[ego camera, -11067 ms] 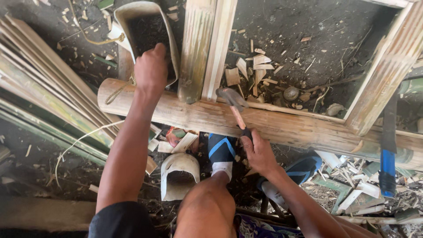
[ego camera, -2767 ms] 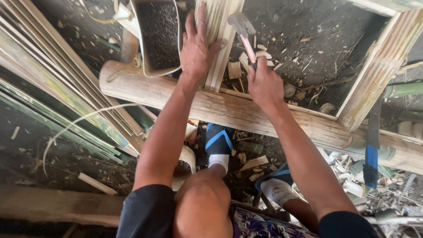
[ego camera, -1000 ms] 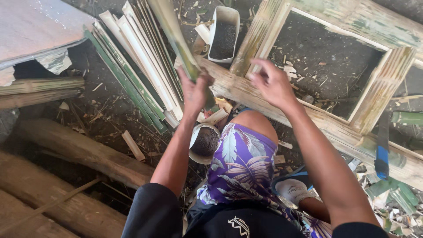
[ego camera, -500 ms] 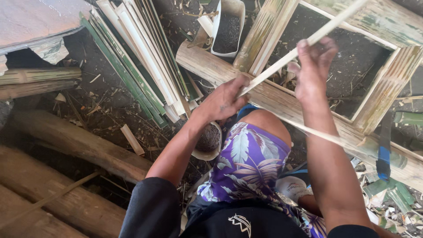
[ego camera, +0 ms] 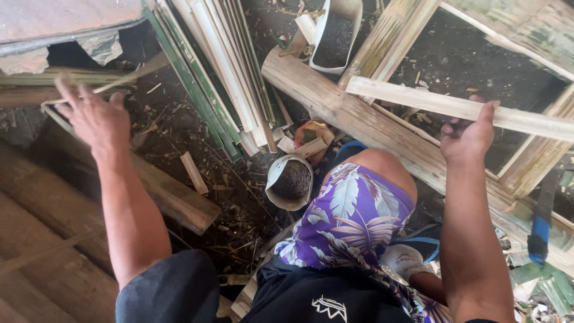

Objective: The person assembles a bamboo frame by inserting split bamboo strips into a pre-existing structure. They use a hammer to drive nails into the strips to secure them in place. The person also uses a saw to trim the bamboo strips to the correct length.

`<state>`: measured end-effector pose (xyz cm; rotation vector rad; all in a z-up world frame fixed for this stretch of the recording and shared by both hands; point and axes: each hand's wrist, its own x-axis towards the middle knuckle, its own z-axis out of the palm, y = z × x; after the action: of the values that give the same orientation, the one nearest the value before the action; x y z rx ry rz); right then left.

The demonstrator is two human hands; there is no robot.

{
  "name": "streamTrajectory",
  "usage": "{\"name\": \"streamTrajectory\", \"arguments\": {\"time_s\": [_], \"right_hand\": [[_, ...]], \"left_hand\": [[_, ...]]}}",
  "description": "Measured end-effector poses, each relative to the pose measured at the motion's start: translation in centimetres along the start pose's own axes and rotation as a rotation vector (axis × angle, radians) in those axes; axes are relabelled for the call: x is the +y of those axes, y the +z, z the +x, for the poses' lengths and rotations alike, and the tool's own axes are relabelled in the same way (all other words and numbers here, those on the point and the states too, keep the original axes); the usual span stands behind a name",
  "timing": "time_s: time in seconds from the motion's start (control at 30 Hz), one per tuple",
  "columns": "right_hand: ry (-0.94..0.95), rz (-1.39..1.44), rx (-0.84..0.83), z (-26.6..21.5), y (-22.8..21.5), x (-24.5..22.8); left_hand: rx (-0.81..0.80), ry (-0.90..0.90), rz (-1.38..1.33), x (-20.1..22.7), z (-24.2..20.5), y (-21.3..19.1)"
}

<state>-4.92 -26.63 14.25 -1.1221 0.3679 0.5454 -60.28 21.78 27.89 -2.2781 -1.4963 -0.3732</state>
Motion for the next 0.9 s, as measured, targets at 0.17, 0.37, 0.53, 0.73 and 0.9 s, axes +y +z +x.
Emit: {"name": "streamTrajectory", "arguments": {"time_s": [0.17, 0.37, 0.53, 0.73, 0.9], "right_hand": [[-0.019, 0.12, -0.113, 0.4, -0.6, 3.6], [-0.006, 0.244, -0.11, -1.0, 1.1, 7.0], [0.082, 0.213, -0.091, -3.3, 1.4, 9.6], [0.157, -0.239, -0.356, -7.7, 0.6, 7.1], [-0.589, -0.984, -0.007, -8.8, -1.9, 6.2]], "left_hand": [[-0.37, -0.093, -0.208, 1.6, -3.0, 1.7], [-1.153, 0.18, -1.303, 25.6, -9.6, 3.8], [-1.482, -0.047, -1.861, 46.8, -13.8, 4.7], [-1.179, -0.267, -2.325, 58.9, -12.2, 11.0], [-1.37, -0.323, -2.268, 61.1, -4.3, 12.7]]}}
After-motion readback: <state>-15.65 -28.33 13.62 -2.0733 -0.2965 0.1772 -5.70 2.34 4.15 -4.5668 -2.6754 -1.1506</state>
